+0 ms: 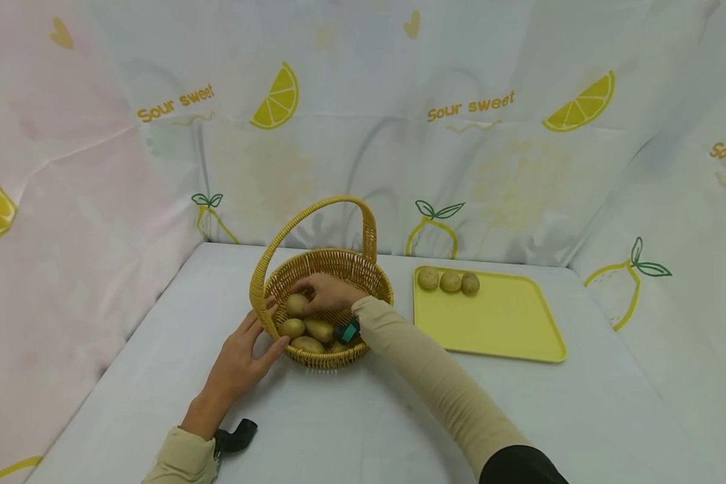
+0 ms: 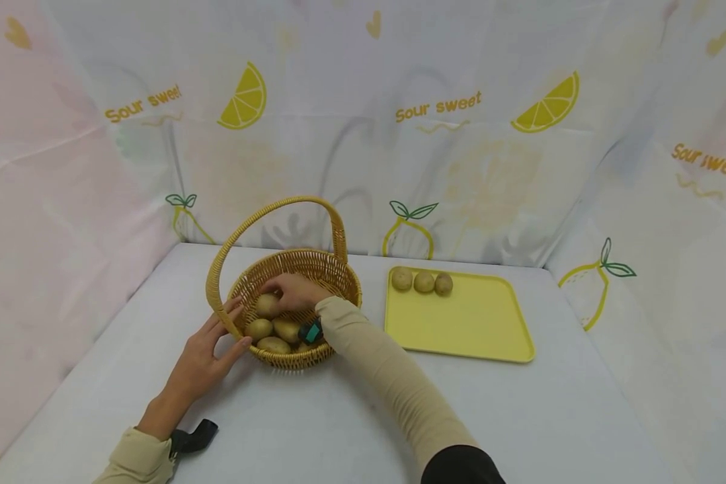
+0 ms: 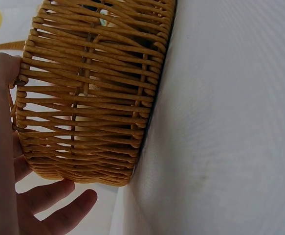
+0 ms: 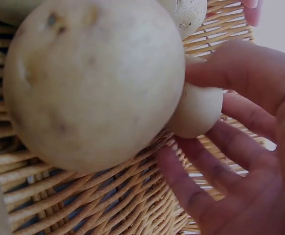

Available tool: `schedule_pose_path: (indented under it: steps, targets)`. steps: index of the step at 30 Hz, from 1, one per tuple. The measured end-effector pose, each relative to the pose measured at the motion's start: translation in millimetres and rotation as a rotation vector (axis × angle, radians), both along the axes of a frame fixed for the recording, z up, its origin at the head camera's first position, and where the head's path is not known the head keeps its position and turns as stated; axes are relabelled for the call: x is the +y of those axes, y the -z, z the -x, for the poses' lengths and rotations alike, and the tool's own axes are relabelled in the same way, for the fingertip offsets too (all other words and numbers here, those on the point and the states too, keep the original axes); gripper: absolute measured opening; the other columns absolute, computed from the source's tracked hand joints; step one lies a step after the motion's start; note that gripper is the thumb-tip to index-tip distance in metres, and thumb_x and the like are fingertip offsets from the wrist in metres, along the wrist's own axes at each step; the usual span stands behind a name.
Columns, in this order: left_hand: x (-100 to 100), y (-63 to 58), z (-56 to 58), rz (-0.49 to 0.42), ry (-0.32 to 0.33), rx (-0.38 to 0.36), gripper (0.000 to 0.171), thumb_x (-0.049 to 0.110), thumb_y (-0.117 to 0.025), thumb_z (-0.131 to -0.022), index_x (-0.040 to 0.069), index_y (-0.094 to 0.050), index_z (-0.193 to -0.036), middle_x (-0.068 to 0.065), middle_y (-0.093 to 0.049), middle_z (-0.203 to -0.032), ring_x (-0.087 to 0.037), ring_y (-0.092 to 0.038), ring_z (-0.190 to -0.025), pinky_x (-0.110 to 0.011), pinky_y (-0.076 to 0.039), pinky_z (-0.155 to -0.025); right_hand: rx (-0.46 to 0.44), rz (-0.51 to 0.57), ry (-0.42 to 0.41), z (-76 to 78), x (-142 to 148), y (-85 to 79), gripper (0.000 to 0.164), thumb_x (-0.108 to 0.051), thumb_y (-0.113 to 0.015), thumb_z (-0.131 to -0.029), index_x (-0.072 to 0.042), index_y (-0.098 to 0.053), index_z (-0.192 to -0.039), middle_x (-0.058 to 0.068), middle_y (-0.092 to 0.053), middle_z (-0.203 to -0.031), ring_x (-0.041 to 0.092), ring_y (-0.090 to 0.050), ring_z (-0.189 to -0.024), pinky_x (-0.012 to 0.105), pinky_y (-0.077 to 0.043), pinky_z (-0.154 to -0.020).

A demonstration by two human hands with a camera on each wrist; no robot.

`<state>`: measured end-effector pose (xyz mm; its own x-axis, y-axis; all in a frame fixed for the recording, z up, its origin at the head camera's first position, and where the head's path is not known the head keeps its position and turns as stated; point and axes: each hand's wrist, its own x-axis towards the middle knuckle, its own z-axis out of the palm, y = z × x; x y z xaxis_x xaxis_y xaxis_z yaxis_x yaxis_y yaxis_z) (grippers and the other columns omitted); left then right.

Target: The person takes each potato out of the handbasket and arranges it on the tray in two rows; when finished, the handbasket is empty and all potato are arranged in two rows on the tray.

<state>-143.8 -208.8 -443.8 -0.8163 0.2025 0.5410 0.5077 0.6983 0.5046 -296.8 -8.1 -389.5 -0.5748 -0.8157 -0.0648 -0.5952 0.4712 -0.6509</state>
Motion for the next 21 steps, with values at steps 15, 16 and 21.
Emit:
schedule_pose_path:
  steps: [15,16,21]
  targets:
    - [-1.2,-0.2,1.0,0.007,-0.002,0.014,0.065,0.021,-0.078,-0.095,0.000,-0.052,-0.151,-0.011,-0.042,-0.162,-0.033,-0.042,-0.145,-0.050,-0.041,-0.110,0.071,0.043,0.077,0.4,1.8,0.3,0.044,-0.018,-0.082,-0.093,-0.009,-0.070,-0.135,0.002,-0.070,-0.129,0.013,-0.061,-0.115,0.024,-0.048,-0.093]
    - [-1.3,-0.1,1.0,0.008,-0.003,0.013,0.065,0.021,-0.078,-0.095,0.000,-0.052,-0.151,-0.010,-0.041,-0.162,-0.033,-0.042,-0.145,-0.050,-0.041,-0.111,0.066,0.061,0.091,0.7,1.9,0.9,0.044,-0.020,-0.082,-0.093,-0.010,-0.071,-0.134,0.001,-0.071,-0.127,0.013,-0.062,-0.114,0.024,-0.048,-0.091]
    - [-0.9,0.3,1.3,0.009,0.001,0.004,0.065,0.022,-0.078,-0.096,0.000,-0.051,-0.151,-0.012,-0.041,-0.162,-0.034,-0.042,-0.144,-0.054,-0.041,-0.109,0.026,0.122,0.141,0.6,2.8,1.7,0.042,-0.020,-0.084,-0.091,-0.010,-0.073,-0.131,0.000,-0.073,-0.124,0.010,-0.063,-0.109,0.023,-0.050,-0.088]
